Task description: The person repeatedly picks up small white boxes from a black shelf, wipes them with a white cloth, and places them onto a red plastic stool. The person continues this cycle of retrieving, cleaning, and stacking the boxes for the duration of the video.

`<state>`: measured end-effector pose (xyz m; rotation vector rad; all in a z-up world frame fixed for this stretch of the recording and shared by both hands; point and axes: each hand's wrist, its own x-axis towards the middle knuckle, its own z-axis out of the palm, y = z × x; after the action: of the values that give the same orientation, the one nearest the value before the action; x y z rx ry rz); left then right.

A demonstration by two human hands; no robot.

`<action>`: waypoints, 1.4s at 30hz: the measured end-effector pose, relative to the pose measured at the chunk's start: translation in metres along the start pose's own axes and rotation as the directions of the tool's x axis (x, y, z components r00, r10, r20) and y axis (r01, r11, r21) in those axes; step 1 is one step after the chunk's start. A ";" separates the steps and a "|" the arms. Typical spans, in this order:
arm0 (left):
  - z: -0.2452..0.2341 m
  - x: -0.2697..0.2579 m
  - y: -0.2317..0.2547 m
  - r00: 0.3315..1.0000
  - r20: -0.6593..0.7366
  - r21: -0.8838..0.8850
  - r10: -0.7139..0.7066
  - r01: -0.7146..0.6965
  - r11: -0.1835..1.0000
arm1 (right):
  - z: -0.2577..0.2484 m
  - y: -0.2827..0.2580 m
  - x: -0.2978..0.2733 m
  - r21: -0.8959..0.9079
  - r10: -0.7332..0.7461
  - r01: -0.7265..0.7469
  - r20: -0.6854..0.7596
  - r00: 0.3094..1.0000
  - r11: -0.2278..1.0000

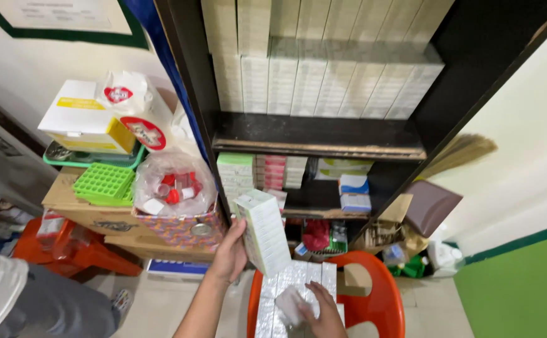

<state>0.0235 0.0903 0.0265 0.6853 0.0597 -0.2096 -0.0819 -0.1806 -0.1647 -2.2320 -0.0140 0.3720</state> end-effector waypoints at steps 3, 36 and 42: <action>0.052 -0.002 0.020 0.987 0.145 0.130 -0.064 0.045 0.990 | -0.068 -0.089 -0.004 0.122 -0.162 0.205 -0.291 0.943 0.971; 0.148 0.154 0.125 0.643 0.495 0.864 0.584 -0.291 -0.412 | -0.292 -0.481 0.200 -0.101 -0.424 0.457 -0.584 0.693 0.884; 0.143 0.169 0.118 0.638 0.466 0.874 0.613 -0.225 -0.430 | -0.298 -0.479 0.210 -0.159 -0.438 0.428 -0.563 0.701 0.889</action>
<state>0.2114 0.0602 0.1894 2.4050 -0.2004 0.9360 0.2555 -0.0721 0.3224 -2.1816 -0.2141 -0.5936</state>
